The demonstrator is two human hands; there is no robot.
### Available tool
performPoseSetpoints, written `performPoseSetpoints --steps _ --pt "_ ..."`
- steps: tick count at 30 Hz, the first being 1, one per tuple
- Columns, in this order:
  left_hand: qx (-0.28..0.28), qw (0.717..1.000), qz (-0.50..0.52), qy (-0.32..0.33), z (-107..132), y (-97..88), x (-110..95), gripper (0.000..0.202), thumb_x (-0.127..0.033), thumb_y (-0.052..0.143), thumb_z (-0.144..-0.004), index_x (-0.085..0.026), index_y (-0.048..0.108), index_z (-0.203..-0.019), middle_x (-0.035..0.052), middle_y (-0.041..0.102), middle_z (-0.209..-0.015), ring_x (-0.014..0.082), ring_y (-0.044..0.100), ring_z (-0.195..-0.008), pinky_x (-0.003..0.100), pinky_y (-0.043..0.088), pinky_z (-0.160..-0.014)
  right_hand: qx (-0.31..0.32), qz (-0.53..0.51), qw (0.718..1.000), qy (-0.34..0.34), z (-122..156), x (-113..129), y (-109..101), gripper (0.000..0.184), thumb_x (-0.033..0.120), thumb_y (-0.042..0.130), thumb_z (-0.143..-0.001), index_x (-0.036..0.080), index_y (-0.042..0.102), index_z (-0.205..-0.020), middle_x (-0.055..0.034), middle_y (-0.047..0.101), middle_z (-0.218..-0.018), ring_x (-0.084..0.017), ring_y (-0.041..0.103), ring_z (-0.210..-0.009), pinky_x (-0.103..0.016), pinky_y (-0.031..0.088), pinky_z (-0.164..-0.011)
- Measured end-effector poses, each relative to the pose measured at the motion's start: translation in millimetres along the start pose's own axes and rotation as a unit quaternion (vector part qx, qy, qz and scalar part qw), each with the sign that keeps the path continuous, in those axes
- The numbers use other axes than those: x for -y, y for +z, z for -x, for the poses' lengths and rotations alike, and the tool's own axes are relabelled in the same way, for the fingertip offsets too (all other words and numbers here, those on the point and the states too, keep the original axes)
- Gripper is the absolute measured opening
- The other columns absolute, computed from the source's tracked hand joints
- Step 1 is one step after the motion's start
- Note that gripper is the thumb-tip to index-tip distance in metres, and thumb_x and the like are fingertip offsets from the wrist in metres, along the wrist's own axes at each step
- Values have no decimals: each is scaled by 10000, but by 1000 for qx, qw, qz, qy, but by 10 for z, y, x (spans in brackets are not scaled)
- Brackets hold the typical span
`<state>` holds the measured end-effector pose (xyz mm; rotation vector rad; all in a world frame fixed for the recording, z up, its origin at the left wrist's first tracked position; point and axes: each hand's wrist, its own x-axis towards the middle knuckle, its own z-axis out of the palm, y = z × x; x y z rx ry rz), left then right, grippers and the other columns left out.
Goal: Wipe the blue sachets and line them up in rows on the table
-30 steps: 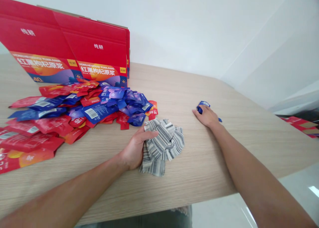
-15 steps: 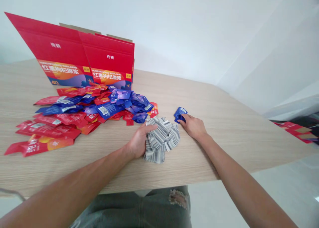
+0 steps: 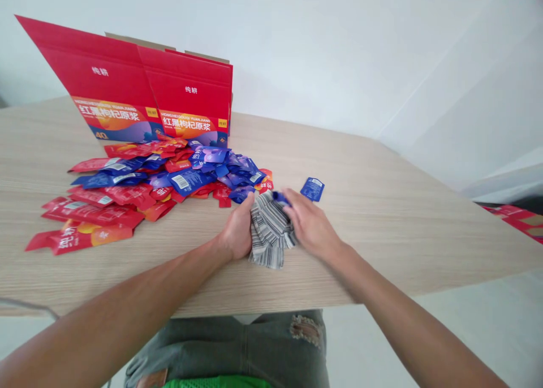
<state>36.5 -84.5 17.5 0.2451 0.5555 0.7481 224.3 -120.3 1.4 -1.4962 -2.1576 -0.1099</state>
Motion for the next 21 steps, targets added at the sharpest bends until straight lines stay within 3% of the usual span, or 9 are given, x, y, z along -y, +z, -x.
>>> performPoseSetpoints --steps 3,6,15,21 --pt "4 1000 19 19 0 -2 -6 633 -563 366 -1101 -134 694 -1430 174 811 -1221 338 802 -1072 526 576 -1097 74 -41 994 -66 -14 324 202 734 620 276 -1127 168 362 -1699 -182 402 -1737 -318 357 -1632 -632 319 -1315" --pt "25 998 49 38 10 -10 -5 654 -589 360 -1095 -154 658 -1482 161 798 -1270 334 777 -1156 523 521 -1169 95 -46 994 -37 -84 426 309 746 622 231 -1129 179 307 -1724 -175 338 -1770 -314 260 -1671 -652 243 -1335" --pt "105 991 57 52 -9 -52 19 649 -582 356 -1100 -215 559 -1595 143 735 -1424 334 688 -1345 535 426 -1253 81 -34 996 9 -414 373 404 742 630 185 -1128 202 331 -1717 -167 299 -1787 -341 221 -1680 -693 202 -1322" --pt "80 992 53 82 -65 -58 9 623 -503 393 -1105 -196 497 -1638 135 719 -1457 321 667 -1378 515 410 -1271 73 -31 997 -12 -549 270 450 744 641 227 -1123 181 387 -1684 -187 365 -1756 -359 268 -1662 -696 190 -1319"
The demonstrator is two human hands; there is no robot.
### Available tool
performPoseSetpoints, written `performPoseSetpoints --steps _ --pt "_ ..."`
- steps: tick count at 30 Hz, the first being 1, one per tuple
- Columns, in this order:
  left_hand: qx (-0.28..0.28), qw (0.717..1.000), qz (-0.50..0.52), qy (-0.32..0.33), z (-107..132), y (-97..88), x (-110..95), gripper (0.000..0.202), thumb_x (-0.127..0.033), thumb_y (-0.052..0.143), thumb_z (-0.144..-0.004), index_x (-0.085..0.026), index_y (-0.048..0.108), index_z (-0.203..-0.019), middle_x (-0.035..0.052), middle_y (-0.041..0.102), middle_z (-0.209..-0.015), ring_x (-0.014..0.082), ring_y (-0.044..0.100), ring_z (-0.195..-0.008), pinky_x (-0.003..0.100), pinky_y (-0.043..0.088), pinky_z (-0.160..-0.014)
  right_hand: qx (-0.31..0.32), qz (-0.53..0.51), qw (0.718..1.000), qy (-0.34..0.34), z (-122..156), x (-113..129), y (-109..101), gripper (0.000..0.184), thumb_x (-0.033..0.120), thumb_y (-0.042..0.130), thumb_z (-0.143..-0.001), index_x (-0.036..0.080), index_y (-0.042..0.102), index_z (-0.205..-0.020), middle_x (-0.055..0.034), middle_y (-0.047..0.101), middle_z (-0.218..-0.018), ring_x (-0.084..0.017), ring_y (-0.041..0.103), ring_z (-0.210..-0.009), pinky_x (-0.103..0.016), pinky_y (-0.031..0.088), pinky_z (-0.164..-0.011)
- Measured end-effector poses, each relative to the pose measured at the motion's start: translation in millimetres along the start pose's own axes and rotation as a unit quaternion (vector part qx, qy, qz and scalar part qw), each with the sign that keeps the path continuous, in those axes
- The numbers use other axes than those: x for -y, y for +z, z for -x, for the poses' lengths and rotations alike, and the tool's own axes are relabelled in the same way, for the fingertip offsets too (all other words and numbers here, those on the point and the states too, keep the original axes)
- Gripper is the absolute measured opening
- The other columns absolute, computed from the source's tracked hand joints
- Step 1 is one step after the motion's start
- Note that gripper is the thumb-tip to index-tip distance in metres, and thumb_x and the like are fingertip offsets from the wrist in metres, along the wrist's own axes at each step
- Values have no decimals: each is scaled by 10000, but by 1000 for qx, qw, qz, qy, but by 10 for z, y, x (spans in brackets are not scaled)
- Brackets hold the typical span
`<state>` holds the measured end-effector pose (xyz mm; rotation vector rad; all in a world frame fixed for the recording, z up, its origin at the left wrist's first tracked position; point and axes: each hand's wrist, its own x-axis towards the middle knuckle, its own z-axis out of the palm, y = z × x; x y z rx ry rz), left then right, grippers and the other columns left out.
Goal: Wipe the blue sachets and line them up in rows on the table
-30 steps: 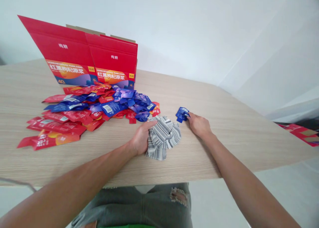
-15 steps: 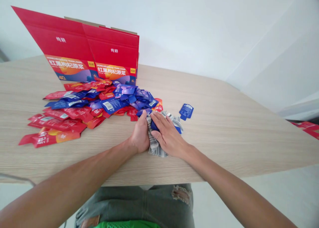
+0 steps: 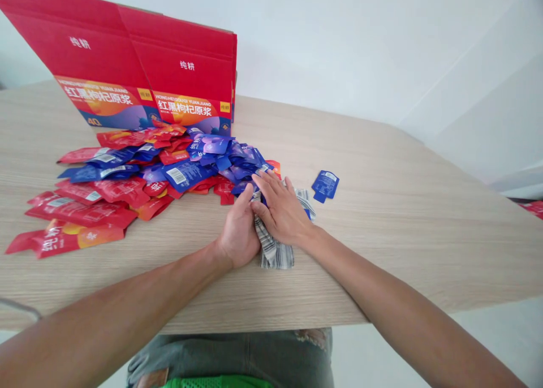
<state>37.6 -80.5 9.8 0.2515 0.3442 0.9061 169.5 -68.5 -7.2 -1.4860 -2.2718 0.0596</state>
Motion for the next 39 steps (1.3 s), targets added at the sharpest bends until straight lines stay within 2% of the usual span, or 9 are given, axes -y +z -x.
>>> performPoseSetpoints --steps 7,13,21,24,26,28,31,35,39 --pt "-6 1000 -22 4 -20 18 -3 598 -457 484 -1066 -204 539 -1605 122 730 -1443 330 677 -1358 529 405 -1273 16 -21 999 30 -52 -92 -40 792 677 198 -1111 170 318 -1708 -205 319 -1772 -376 203 -1679 -753 164 -1299" --pt "-26 999 -31 -6 -6 43 -23 559 -457 462 -1069 -179 613 -1530 127 793 -1297 325 737 -1245 512 491 -1197 -9 -44 997 55 -38 -241 -9 804 727 197 -1091 244 262 -1729 -176 261 -1800 -395 167 -1685 -808 140 -1275" --pt "-25 999 -42 -13 12 16 -28 517 -401 494 -1035 -156 668 -1456 130 814 -1223 335 761 -1181 520 516 -1158 -35 -65 993 88 -20 -303 -5 806 736 188 -1085 243 281 -1716 -168 318 -1780 -431 195 -1671 -837 133 -1260" --pt "-20 999 -40 -23 22 6 -30 510 -392 523 -1006 -141 689 -1418 132 819 -1204 359 761 -1170 544 525 -1140 -55 -70 991 104 -19 -299 -36 792 745 208 -1080 256 313 -1694 -170 378 -1747 -439 262 -1644 -840 169 -1247" --pt "-21 999 -38 -30 29 -2 -34 499 -389 548 -987 -132 706 -1385 137 821 -1189 367 765 -1151 547 536 -1124 -74 -60 990 103 -19 -293 -55 776 734 209 -1087 233 370 -1657 -195 467 -1679 -419 389 -1576 -796 249 -1245" --pt "-23 998 -36 -35 35 -7 -38 481 -380 569 -972 -128 723 -1352 137 825 -1168 367 769 -1133 541 547 -1112 -99 -51 990 89 -21 -279 -69 756 716 218 -1095 193 475 -1576 -213 597 -1531 -376 535 -1440 -681 375 -1226" --pt "-28 998 -43 -30 45 -6 -40 442 -338 585 -947 -119 748 -1295 134 831 -1125 362 776 -1102 532 562 -1093 -143 -53 986 70 -26 -258 -82 705 704 250 -1100 188 624 -1402 -190 706 -1289 -335 640 -1233 -539 513 -1105" --pt "-25 998 -56 -29 61 -9 -34 429 -308 616 -913 -114 764 -1265 136 833 -1119 366 778 -1093 533 564 -1091 -188 -57 978 73 -35 -299 -107 640 688 272 -1108 243 703 -1268 -138 746 -1161 -316 671 -1128 -507 542 -1037" --pt "-3 998 -56 -38 72 -28 -24 449 -323 633 -909 -119 758 -1289 141 828 -1159 378 766 -1140 545 533 -1130 -210 -69 971 87 -25 -398 -136 719 742 261 -1088 215 705 -1293 -150 755 -1196 -318 680 -1173 -516 529 -1078"
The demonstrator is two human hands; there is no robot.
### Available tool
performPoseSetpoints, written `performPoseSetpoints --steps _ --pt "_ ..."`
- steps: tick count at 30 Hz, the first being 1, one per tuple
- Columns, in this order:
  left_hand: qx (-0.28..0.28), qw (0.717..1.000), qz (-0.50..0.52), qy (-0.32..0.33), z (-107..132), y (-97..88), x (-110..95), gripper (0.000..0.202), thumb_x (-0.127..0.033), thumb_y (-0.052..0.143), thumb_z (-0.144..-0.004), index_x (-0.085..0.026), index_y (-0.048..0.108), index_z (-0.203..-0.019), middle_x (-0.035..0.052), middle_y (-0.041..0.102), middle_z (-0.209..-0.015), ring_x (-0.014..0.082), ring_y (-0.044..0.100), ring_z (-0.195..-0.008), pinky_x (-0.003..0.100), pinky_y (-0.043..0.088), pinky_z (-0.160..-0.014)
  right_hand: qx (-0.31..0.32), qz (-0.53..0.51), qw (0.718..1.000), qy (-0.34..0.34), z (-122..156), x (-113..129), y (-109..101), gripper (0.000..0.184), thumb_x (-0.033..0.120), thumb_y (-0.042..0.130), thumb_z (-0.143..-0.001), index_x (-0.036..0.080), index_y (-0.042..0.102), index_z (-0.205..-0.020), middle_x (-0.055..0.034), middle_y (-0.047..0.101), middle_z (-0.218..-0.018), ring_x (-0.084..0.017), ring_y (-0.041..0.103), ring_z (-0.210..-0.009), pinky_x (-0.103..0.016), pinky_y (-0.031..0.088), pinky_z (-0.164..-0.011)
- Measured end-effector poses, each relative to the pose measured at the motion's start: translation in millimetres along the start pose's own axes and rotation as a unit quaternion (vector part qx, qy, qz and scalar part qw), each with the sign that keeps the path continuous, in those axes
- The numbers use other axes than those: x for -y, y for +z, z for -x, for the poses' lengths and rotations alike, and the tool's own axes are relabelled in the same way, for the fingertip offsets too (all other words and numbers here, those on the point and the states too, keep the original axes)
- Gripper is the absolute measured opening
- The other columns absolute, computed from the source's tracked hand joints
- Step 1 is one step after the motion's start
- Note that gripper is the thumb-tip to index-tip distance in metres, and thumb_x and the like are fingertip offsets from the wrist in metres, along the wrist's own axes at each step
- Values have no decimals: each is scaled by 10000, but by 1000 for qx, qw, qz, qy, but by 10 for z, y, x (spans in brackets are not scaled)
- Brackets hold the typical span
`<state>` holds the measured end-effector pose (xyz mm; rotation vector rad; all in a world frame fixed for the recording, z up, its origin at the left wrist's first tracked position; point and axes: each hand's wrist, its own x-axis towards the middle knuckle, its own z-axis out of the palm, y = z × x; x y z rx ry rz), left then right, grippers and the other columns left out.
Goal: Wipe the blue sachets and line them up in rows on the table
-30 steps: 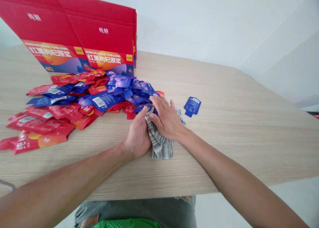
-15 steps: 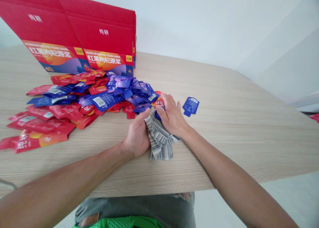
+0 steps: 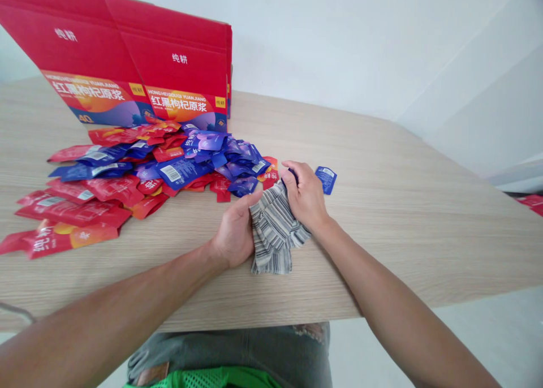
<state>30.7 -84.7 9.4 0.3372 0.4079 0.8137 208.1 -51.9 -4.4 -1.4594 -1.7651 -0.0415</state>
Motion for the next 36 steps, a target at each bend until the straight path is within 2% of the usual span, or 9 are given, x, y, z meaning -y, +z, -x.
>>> performPoseSetpoints --steps 5,10,14,19,22,24,29,32,36 --pt "15 1000 7 -8 -2 -3 -3 459 -362 635 -919 -122 748 -1293 145 823 -1156 379 769 -1127 543 538 -1122 76 -40 996 -7 3 -50 -48 780 819 456 -1002 194 630 -1435 -169 723 -1364 -335 679 -1253 -529 542 -1090" --pt "23 1000 8 1 -17 26 -4 473 -367 624 -925 -116 736 -1310 151 821 -1143 373 770 -1115 539 549 -1111 129 -44 991 1 -32 -109 -114 558 599 611 -1015 204 656 -1406 -144 758 -1357 -334 732 -1222 -532 572 -1069" --pt "18 1000 8 -6 -30 26 -4 476 -371 602 -938 -112 737 -1314 159 820 -1152 374 767 -1125 545 547 -1113 67 -54 995 53 -86 -200 -247 415 487 551 -1061 224 655 -1365 -131 812 -1206 -322 793 -1095 -565 605 -1028" --pt "6 1000 8 -21 -48 7 -11 492 -403 580 -967 -108 734 -1329 170 819 -1162 375 771 -1121 555 548 -1114 -75 -235 962 120 -133 -180 -414 493 583 630 -1025 303 544 -1422 -78 811 -1127 -291 820 -1010 -505 685 -859" --pt "15 999 14 -30 -58 26 -17 504 -413 528 -1000 -112 724 -1354 168 819 -1174 374 771 -1128 561 547 -1114 -62 -321 934 144 -87 -94 -324 510 629 636 -1010 287 562 -1380 -65 808 -1057 -291 815 -1002 -496 692 -840" --pt "15 999 20 -28 -63 48 -23 517 -428 483 -1029 -120 715 -1373 165 818 -1180 372 772 -1126 561 551 -1107 -24 -317 937 149 -21 -15 -182 478 641 609 -1018 258 610 -1304 -78 800 -1051 -297 802 -1017 -518 682 -886" --pt "-21 999 35 -7 -60 79 -35 538 -454 408 -1084 -155 681 -1438 147 813 -1199 351 773 -1137 537 551 -1110 27 -90 995 18 142 246 83 462 583 549 -1059 241 634 -1358 -173 653 -1451 -336 602 -1405 -602 493 -1201" --pt "-29 999 34 14 -56 67 -33 527 -454 436 -1083 -177 665 -1469 134 805 -1237 341 767 -1162 516 531 -1140 76 -17 994 -72 203 390 92 534 537 435 -1110 229 525 -1536 -179 482 -1650 -311 406 -1584 -608 337 -1316" --pt "-38 998 29 31 -58 53 -21 517 -453 479 -1076 -188 648 -1487 111 802 -1254 319 755 -1199 474 517 -1165 173 20 976 -132 266 464 103 584 488 298 -1144 170 461 -1605 -177 541 -1620 -316 406 -1585 -631 197 -1356"
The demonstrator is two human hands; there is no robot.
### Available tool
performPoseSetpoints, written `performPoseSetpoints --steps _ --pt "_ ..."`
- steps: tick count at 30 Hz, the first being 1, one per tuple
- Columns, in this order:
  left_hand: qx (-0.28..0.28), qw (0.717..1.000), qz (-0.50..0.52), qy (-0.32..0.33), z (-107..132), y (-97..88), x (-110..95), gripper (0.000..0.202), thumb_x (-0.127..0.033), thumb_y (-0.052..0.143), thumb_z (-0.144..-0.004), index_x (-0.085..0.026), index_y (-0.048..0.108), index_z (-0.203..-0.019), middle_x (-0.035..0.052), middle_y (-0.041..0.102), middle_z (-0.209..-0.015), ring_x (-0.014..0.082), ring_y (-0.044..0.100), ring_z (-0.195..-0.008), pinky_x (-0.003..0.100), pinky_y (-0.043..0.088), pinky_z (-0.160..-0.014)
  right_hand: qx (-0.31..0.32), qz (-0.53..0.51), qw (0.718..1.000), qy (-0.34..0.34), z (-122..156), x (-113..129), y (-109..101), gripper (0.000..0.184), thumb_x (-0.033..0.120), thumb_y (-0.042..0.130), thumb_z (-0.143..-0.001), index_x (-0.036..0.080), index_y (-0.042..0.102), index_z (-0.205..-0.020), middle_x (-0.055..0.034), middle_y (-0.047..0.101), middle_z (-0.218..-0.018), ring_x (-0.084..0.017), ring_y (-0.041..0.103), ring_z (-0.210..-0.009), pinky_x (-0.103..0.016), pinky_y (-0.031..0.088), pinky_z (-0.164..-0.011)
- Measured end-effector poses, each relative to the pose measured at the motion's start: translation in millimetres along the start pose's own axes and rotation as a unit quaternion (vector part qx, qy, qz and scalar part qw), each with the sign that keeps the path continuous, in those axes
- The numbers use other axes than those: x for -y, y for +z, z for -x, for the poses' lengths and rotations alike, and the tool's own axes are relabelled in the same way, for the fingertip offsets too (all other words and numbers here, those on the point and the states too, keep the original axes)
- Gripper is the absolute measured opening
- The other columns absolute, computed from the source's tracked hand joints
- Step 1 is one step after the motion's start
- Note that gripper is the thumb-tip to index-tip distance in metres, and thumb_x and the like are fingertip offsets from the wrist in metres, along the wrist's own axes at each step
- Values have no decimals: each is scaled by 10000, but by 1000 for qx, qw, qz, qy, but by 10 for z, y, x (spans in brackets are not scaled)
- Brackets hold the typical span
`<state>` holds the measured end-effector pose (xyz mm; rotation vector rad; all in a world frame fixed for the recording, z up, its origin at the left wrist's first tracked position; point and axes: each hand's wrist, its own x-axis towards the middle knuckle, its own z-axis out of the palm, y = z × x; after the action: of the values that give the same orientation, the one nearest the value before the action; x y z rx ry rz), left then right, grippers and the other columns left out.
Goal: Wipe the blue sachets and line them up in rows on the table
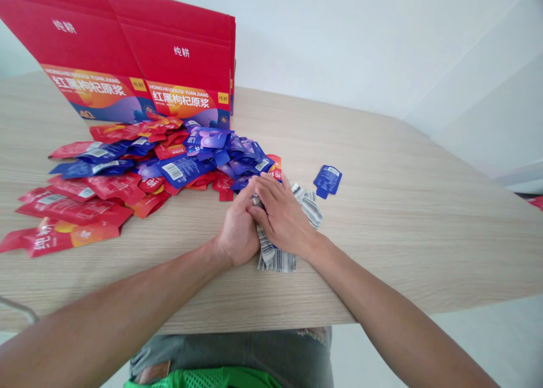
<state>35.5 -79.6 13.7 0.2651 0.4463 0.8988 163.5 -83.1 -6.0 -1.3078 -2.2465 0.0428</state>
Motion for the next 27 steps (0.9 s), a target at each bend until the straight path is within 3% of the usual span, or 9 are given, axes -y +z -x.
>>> performPoseSetpoints --steps 8,15,18,23,27 --pt "21 1000 12 0 12 -11 38 547 -456 498 -1068 -176 620 -1521 124 773 -1342 314 730 -1260 475 482 -1198 -4 54 998 44 -38 -44 29 656 565 249 -1140 150 471 -1597 -192 511 -1648 -356 406 -1571 -685 199 -1319" --pt "42 998 -12 -36 56 10 32 529 -464 467 -1054 -120 710 -1373 156 809 -1205 348 761 -1158 513 545 -1112 -59 51 992 97 -68 -246 -14 680 624 232 -1125 165 517 -1538 -212 622 -1509 -369 545 -1429 -636 409 -1211" --pt "47 998 -28 -34 61 -6 26 462 -432 574 -993 -124 741 -1296 139 822 -1133 349 777 -1089 500 576 -1059 -81 18 991 108 -55 -313 -32 657 615 295 -1118 146 547 -1502 -221 657 -1465 -364 591 -1379 -584 474 -1167" --pt "53 996 -53 -44 64 -56 28 405 -335 650 -889 -110 765 -1205 145 826 -1075 355 785 -1036 506 591 -1027 -111 -76 977 167 -25 -395 -62 558 544 522 -1034 180 602 -1449 -182 681 -1468 -338 627 -1373 -554 468 -1195" --pt "76 993 -80 -49 77 -62 47 399 -341 673 -857 -98 770 -1159 166 820 -1078 363 777 -1048 504 589 -1024 -96 -237 929 268 -17 -519 -144 685 500 708 -880 192 586 -1479 -175 615 -1567 -322 662 -1352 -523 495 -1173"
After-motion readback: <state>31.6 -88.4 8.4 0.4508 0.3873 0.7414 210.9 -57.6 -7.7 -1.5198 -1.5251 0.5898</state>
